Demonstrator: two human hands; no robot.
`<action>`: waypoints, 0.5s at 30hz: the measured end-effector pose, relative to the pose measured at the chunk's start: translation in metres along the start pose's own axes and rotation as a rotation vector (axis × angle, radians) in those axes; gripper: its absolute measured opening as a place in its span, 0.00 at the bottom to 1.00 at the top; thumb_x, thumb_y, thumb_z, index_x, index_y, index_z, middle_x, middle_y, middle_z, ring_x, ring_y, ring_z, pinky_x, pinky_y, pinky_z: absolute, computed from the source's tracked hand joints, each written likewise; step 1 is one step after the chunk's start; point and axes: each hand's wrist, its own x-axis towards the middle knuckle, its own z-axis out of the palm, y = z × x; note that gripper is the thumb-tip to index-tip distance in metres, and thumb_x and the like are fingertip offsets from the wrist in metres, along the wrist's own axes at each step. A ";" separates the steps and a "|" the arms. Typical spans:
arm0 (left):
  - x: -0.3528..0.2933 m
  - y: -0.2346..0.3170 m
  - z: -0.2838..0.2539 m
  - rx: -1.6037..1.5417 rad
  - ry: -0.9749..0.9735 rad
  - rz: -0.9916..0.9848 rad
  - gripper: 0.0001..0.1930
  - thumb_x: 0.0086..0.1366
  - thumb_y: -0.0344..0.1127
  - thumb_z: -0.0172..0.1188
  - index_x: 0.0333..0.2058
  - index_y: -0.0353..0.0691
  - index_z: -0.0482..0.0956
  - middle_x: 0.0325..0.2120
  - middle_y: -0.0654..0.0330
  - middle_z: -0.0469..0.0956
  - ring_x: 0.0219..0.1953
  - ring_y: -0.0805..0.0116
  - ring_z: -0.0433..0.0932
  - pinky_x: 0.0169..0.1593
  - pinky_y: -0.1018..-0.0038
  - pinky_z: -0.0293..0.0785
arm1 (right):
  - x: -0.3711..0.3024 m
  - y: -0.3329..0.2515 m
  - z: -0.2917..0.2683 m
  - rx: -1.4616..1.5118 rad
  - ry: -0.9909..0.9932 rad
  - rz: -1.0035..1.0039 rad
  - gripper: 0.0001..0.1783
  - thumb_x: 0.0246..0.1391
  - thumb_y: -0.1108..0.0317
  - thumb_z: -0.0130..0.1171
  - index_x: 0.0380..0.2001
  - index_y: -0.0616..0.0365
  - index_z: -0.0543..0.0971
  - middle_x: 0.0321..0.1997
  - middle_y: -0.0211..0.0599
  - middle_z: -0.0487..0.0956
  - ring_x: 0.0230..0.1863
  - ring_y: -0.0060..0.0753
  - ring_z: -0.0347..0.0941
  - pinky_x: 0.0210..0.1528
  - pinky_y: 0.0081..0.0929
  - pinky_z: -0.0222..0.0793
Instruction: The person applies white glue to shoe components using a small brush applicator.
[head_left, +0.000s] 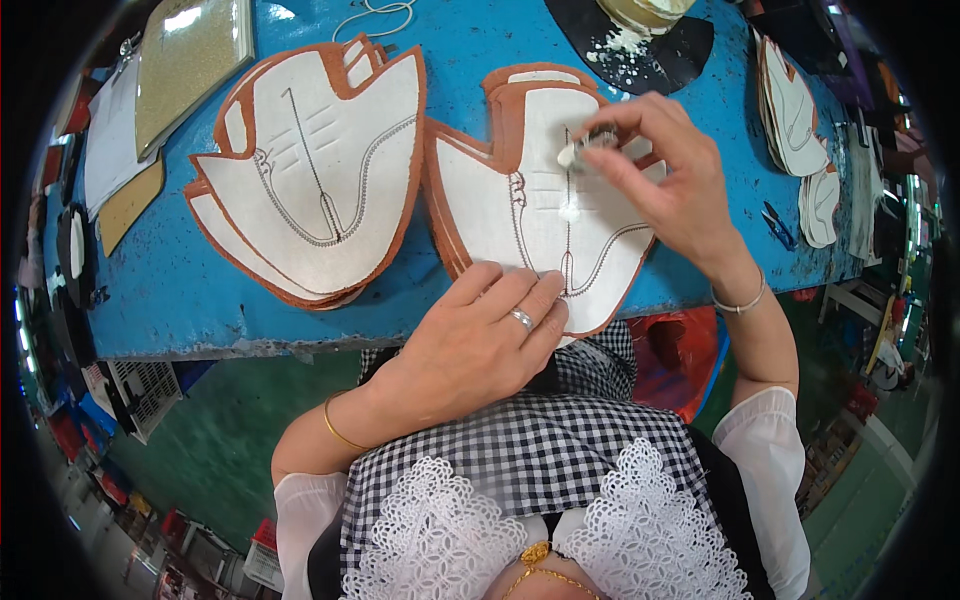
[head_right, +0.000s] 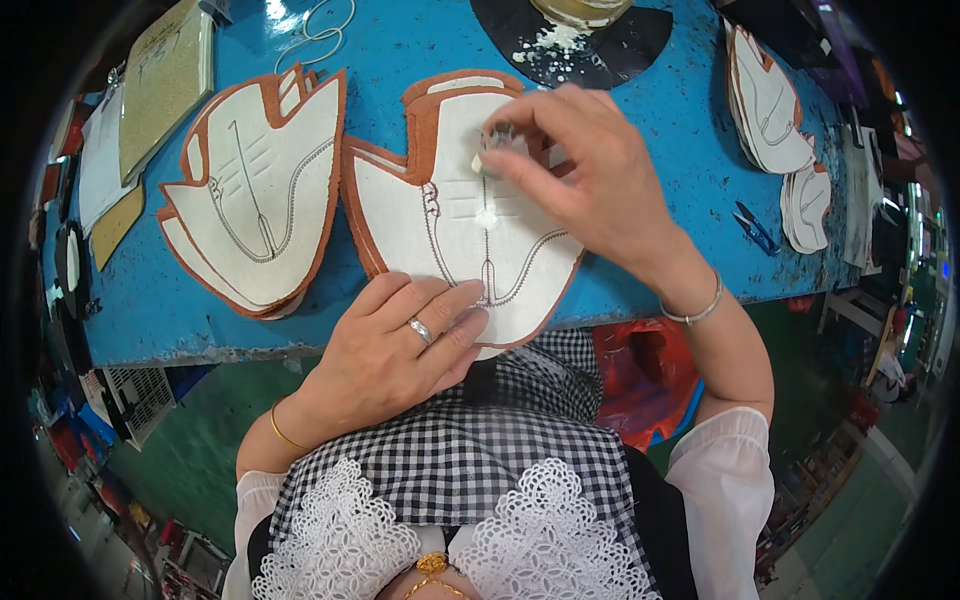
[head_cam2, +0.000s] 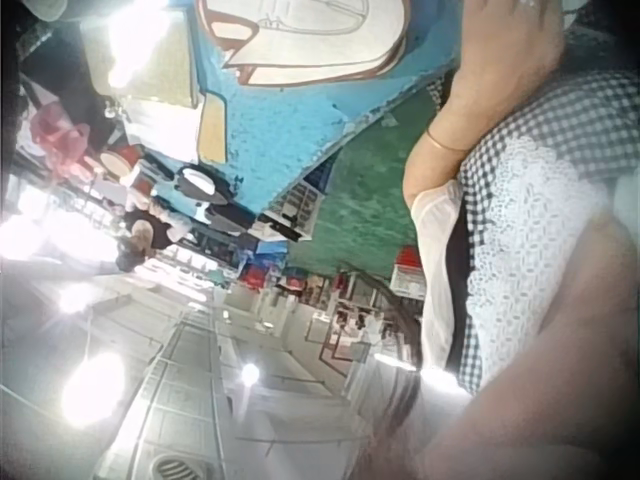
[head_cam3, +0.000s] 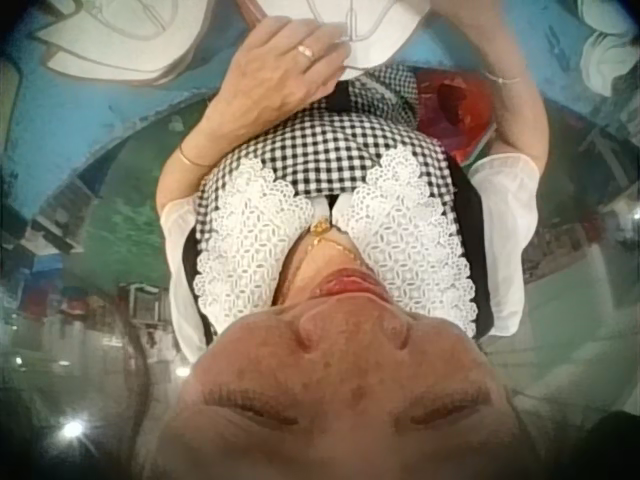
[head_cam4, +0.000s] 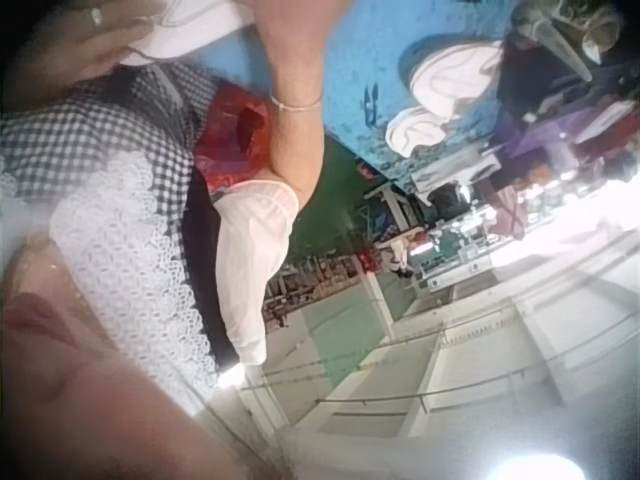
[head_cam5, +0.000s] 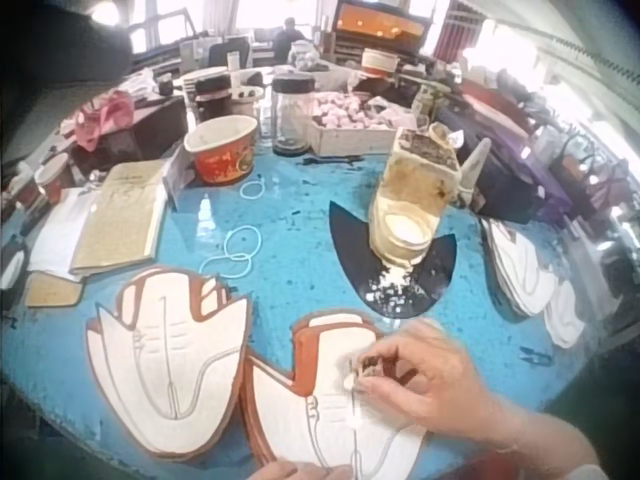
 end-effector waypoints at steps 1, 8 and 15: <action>0.000 0.001 -0.001 0.025 -0.018 0.015 0.18 0.51 0.35 0.66 0.42 0.38 0.81 0.47 0.58 0.78 0.45 0.63 0.77 0.47 0.66 0.72 | -0.006 -0.004 -0.004 -0.042 -0.056 -0.054 0.12 0.49 0.67 0.71 0.37 0.56 0.82 0.29 0.32 0.78 0.32 0.33 0.74 0.39 0.31 0.68; 0.011 0.001 0.000 0.061 0.009 -0.009 0.15 0.54 0.32 0.59 0.41 0.37 0.81 0.36 0.59 0.76 0.38 0.65 0.76 0.44 0.66 0.71 | -0.026 -0.017 -0.016 0.190 -0.071 0.072 0.09 0.51 0.70 0.69 0.36 0.58 0.82 0.33 0.31 0.82 0.34 0.24 0.75 0.40 0.24 0.69; 0.011 0.015 -0.036 0.094 0.323 0.171 0.17 0.44 0.35 0.62 0.37 0.50 0.84 0.23 0.72 0.67 0.26 0.75 0.71 0.38 0.71 0.68 | -0.025 0.011 -0.028 0.602 0.195 0.234 0.10 0.65 0.72 0.58 0.47 0.62 0.77 0.44 0.38 0.84 0.46 0.21 0.78 0.52 0.22 0.73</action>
